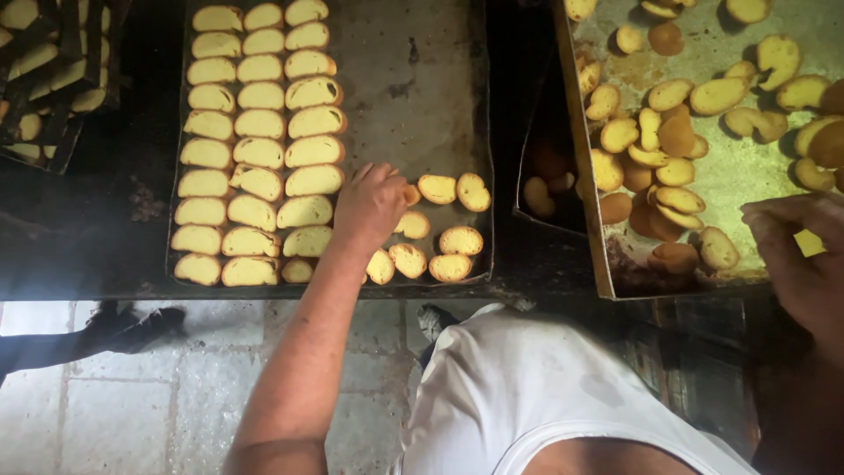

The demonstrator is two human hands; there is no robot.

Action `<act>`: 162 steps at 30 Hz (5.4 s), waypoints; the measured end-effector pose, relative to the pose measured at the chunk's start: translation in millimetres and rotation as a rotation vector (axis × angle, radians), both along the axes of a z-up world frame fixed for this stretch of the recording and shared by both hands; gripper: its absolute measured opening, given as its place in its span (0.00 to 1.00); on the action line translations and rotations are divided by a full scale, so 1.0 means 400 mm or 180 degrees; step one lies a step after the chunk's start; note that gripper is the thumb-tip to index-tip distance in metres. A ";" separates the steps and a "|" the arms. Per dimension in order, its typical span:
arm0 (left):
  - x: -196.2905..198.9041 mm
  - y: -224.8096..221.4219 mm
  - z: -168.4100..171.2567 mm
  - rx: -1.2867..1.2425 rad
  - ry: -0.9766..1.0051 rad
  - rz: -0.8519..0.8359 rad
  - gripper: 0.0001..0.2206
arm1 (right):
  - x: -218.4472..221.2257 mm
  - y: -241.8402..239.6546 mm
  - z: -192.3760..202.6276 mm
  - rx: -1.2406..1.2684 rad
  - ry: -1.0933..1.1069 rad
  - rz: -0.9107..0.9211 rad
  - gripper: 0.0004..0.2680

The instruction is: Arranging sliced biscuits or rusk onto large metal trays in a bakery production area.

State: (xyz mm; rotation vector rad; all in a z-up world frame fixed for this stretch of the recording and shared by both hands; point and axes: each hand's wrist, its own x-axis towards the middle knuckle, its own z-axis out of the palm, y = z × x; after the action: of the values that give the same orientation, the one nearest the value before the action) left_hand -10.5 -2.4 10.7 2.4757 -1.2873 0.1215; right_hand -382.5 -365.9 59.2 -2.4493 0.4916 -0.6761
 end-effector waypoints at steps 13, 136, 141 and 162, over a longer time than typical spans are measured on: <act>0.013 0.004 0.008 -0.0030 0.0216 -0.0034 0.11 | 0.030 0.083 0.179 -0.0282 0.0315 -0.0602 0.03; -0.002 0.445 0.063 -0.1821 0.0999 0.0593 0.10 | 0.512 0.246 0.177 -0.1174 0.1273 -0.0008 0.06; -0.050 0.402 0.057 -0.1733 0.0597 0.0460 0.12 | 0.567 0.011 0.186 -0.0645 0.2119 -0.1128 0.12; -0.251 0.274 0.099 -0.1549 0.0714 0.0883 0.11 | 0.618 -0.606 0.002 -0.1137 0.1092 -0.0621 0.18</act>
State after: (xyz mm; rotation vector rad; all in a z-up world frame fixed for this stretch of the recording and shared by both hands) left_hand -110.8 107.1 50.4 2.1534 -0.7142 0.1930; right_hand -135.2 -608.3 59.8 -2.9019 0.8114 -0.4473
